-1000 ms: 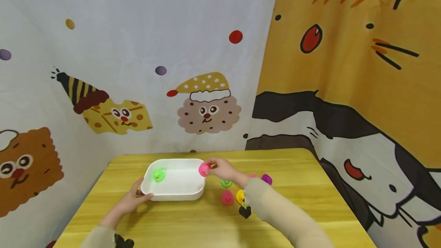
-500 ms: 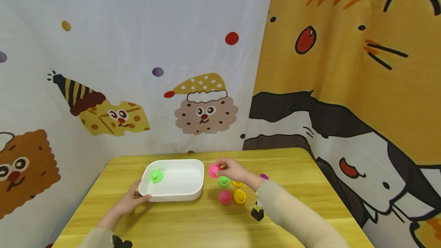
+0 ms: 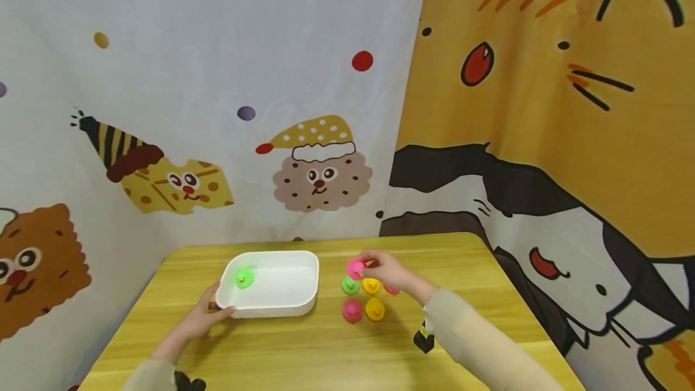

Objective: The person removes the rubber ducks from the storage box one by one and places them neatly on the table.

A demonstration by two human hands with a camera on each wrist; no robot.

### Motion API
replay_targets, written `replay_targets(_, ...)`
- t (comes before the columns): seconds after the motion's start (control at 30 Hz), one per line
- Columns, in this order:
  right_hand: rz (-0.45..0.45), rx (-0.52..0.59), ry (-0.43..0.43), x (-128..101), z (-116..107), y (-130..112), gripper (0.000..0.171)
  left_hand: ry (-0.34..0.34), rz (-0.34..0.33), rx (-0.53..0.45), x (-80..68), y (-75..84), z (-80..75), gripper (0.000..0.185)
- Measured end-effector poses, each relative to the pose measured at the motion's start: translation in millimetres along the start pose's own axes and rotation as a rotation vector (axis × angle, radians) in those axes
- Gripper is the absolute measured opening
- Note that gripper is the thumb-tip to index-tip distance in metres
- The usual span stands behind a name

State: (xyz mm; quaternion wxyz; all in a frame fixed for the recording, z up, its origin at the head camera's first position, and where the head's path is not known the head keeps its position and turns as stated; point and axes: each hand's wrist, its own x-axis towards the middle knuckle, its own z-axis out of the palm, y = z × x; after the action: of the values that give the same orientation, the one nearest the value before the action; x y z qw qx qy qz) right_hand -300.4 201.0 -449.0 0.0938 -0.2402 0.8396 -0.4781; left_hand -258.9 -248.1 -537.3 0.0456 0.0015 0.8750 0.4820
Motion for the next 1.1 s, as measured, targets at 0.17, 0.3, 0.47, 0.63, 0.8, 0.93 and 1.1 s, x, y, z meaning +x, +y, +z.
replay_targets(0.17,0.010,-0.010,0.010,-16,-10,1,0.031,-0.003,-0.003,0.005,-1.8,2.0,0.1,0.089)
replay_targets(0.3,0.037,-0.031,0.021,-27,-17,8,0.032,-0.007,-0.008,0.023,-1.6,1.6,0.6,0.090)
replay_targets(0.47,0.032,-0.052,0.030,-37,-25,22,0.029,-0.009,-0.010,0.024,0.4,-1.4,1.2,0.090)
replay_targets(0.63,0.029,-0.062,0.036,-46,-28,36,0.028,-0.006,-0.002,0.015,1.5,-2.8,1.0,0.090)
replay_targets(0.8,0.058,-0.098,0.059,-52,-26,51,0.026,-0.012,0.001,0.015,1.6,-2.5,0.2,0.090)
replay_targets(0.93,0.082,-0.119,0.067,-56,-25,64,0.027,-0.015,-0.011,0.017,0.9,-1.0,0.2,0.090)
replay_targets(1.1,0.091,-0.112,0.072,-61,-22,74,0.029,-0.015,-0.013,0.026,0.5,0.5,0.2,0.090)
